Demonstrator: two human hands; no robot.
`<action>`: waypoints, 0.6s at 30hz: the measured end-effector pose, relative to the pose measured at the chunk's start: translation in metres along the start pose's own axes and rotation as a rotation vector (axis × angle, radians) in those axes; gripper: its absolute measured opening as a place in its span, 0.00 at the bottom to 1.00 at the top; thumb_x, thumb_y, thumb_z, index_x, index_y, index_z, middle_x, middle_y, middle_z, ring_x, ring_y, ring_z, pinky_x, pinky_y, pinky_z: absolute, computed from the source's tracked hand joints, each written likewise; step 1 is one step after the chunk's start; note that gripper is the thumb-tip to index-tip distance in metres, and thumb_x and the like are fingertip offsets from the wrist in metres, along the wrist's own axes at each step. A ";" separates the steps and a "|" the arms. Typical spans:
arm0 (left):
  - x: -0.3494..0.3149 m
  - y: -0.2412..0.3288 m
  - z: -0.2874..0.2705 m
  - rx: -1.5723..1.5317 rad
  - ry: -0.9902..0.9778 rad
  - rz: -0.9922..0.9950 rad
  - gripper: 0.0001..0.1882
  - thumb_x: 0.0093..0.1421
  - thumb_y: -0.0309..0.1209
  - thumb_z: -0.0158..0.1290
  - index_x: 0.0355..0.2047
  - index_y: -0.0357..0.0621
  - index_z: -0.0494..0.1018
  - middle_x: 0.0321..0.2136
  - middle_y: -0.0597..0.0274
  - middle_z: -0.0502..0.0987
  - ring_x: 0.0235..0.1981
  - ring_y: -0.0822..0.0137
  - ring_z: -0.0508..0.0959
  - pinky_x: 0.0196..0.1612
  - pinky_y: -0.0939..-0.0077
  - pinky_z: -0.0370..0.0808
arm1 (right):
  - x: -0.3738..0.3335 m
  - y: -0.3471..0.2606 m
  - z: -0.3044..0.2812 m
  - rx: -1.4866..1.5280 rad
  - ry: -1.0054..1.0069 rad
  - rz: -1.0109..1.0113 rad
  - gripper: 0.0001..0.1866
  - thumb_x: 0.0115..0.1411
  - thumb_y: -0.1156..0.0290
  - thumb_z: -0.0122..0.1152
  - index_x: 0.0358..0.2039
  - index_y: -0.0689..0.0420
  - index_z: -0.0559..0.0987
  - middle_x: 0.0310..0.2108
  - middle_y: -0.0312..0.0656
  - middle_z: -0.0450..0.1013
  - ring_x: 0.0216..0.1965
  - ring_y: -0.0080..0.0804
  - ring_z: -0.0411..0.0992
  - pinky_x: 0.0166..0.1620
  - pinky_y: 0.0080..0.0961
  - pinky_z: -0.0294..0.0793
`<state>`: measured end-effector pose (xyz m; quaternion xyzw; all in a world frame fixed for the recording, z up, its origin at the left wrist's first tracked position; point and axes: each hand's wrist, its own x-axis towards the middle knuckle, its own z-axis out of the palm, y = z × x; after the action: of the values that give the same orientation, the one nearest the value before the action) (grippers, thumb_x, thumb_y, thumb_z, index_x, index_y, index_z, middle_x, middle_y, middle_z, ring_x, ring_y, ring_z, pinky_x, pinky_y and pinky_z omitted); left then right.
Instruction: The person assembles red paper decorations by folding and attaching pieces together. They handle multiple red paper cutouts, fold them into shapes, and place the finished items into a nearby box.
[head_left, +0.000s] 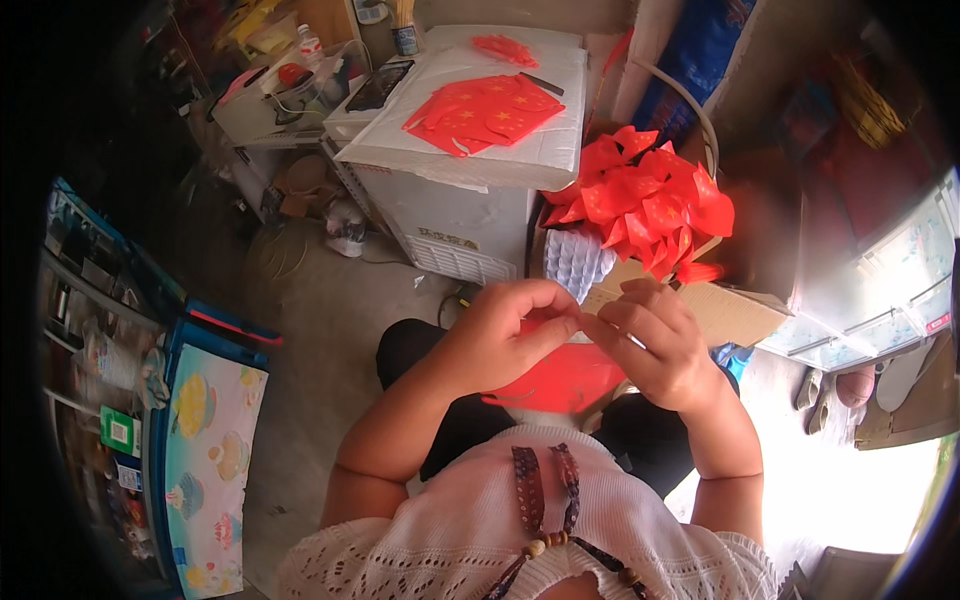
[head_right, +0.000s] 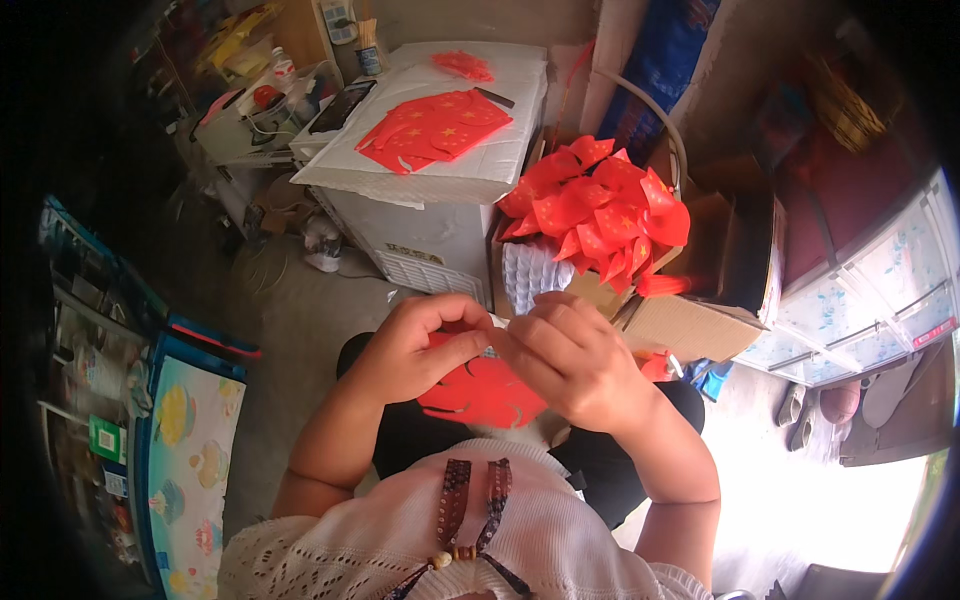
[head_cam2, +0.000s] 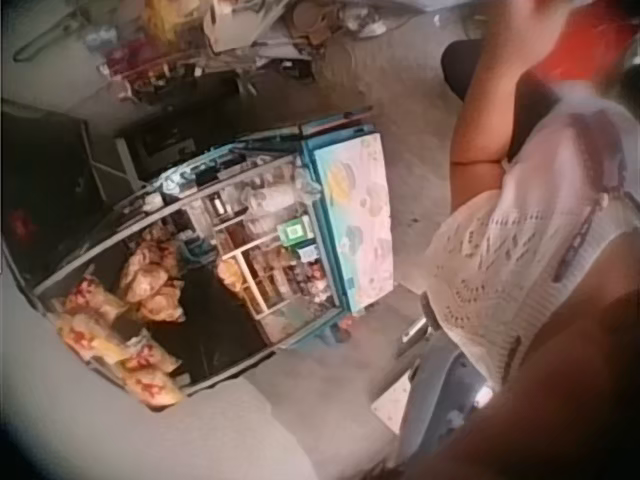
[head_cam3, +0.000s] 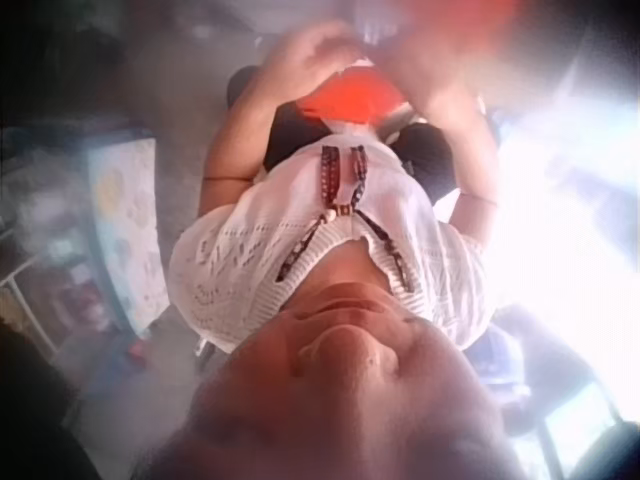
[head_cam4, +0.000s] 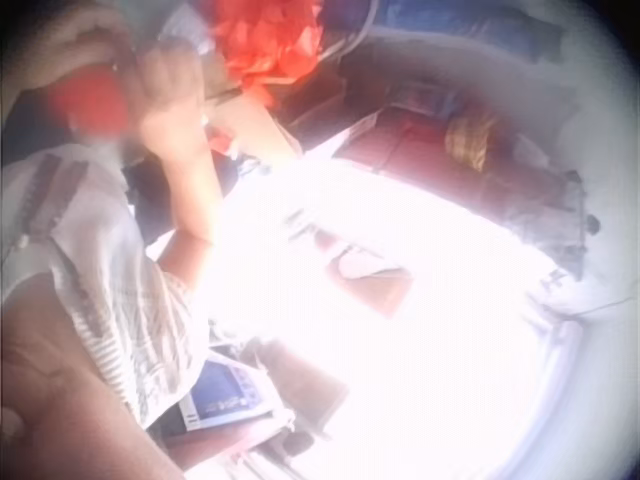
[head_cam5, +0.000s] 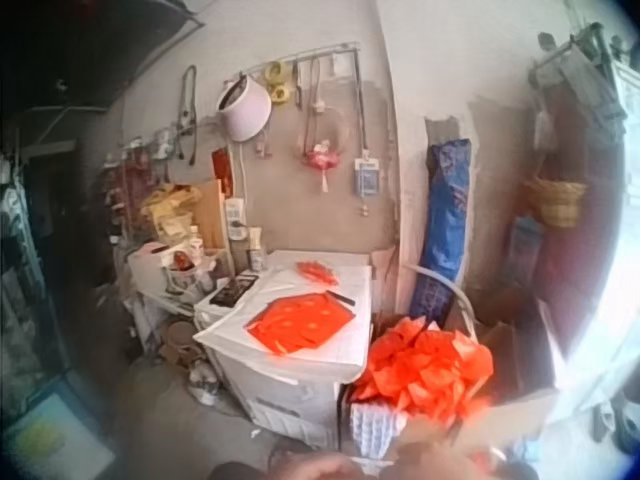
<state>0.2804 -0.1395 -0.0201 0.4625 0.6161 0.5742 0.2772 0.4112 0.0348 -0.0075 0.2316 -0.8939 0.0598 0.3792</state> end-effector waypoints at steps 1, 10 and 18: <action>0.000 0.000 -0.002 -0.005 -0.020 -0.014 0.06 0.61 0.23 0.55 0.35 0.31 0.75 0.29 0.60 0.80 0.32 0.76 0.76 0.37 0.77 0.74 | 0.000 -0.001 -0.001 -0.046 -0.007 -0.044 0.15 0.42 0.75 0.63 0.34 0.64 0.81 0.33 0.40 0.72 0.36 0.37 0.73 0.43 0.34 0.76; 0.000 -0.002 -0.001 0.122 0.005 0.072 0.05 0.59 0.22 0.58 0.35 0.33 0.78 0.29 0.60 0.81 0.32 0.74 0.79 0.38 0.77 0.77 | 0.009 0.007 -0.013 -0.176 -0.154 -0.235 0.14 0.41 0.74 0.63 0.31 0.62 0.79 0.33 0.41 0.72 0.36 0.37 0.74 0.47 0.36 0.78; -0.001 0.005 0.003 0.332 0.098 0.196 0.06 0.54 0.23 0.61 0.32 0.36 0.79 0.28 0.53 0.80 0.29 0.56 0.82 0.32 0.69 0.77 | 0.017 0.016 -0.013 -0.189 -0.222 -0.295 0.11 0.41 0.71 0.62 0.27 0.59 0.78 0.28 0.38 0.69 0.33 0.33 0.71 0.46 0.32 0.76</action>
<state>0.2845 -0.1397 -0.0158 0.5310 0.6672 0.5108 0.1095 0.4022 0.0464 0.0151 0.3288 -0.8881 -0.1064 0.3031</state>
